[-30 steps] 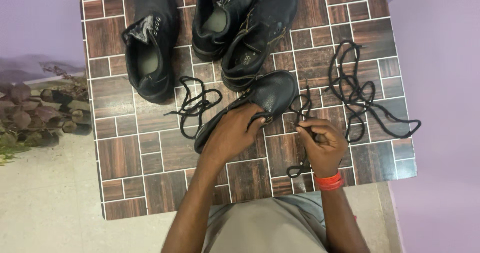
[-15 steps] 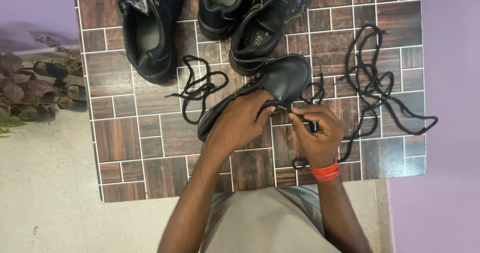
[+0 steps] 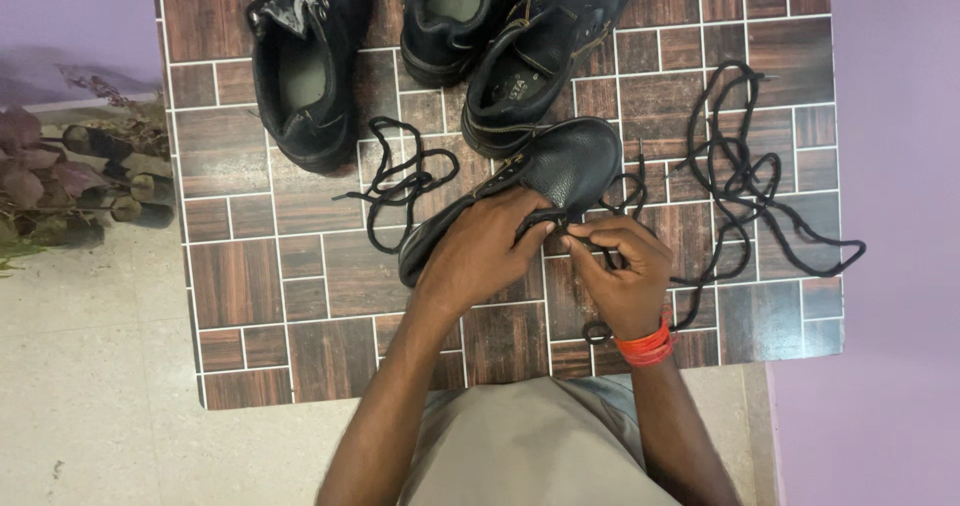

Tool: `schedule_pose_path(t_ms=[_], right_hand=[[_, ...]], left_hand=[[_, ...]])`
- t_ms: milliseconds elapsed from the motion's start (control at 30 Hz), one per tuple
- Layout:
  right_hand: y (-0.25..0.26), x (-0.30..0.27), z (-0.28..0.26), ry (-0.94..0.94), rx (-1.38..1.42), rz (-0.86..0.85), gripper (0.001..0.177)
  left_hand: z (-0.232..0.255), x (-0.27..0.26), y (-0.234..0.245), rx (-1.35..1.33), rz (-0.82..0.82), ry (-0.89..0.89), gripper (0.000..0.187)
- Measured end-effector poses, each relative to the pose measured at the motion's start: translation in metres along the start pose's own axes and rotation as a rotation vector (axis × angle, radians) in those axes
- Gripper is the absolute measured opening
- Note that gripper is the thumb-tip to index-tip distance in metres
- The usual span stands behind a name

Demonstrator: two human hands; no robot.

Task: The person laces a black shoe on a tiled table, threading the laces through the eyelets and tying a knot. The person then places the laced shoe with other shoes on the table.

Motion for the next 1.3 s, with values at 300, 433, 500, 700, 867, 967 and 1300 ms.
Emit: schedule_pose_path(t_ms=[300, 433, 500, 700, 867, 967, 1300], right_hand=[[-0.002, 0.004, -0.001, -0.009, -0.07, -0.019, 0.014], [-0.005, 0.004, -0.006, 0.045, -0.045, -0.008, 0.016], [-0.005, 0.004, -0.008, 0.059, -0.036, 0.034, 0.015], [-0.006, 0.007, -0.013, 0.148, -0.09, 0.054, 0.015], [-0.003, 0.009, -0.012, 0.164, -0.092, 0.094, 0.013], [0.001, 0.012, -0.011, 0.161, -0.105, 0.111, 0.013], [0.009, 0.007, 0.002, 0.076, -0.034, -0.001, 0.011]], left_hand=[[0.004, -0.002, 0.004, -0.097, 0.084, -0.001, 0.035], [-0.017, 0.0, -0.01, -0.139, -0.008, 0.324, 0.05], [-0.024, 0.004, -0.013, -0.154, -0.021, 0.39, 0.047], [-0.034, 0.022, -0.02, -0.134, -0.041, 0.309, 0.032], [-0.038, 0.049, -0.027, 0.005, -0.138, 0.102, 0.026], [-0.035, 0.065, -0.027, 0.043, -0.17, 0.055, 0.023], [-0.015, 0.039, -0.02, -0.072, -0.295, 0.304, 0.011]])
Point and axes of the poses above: each hand's wrist, its own x-axis towards the middle knuckle, its own y-axis out of the back of the hand, z = x × y, the point moved 7 cm from there along x, towards the middle knuckle, and after that the axes turned 7 degrees about x, right-handed, at the moved point
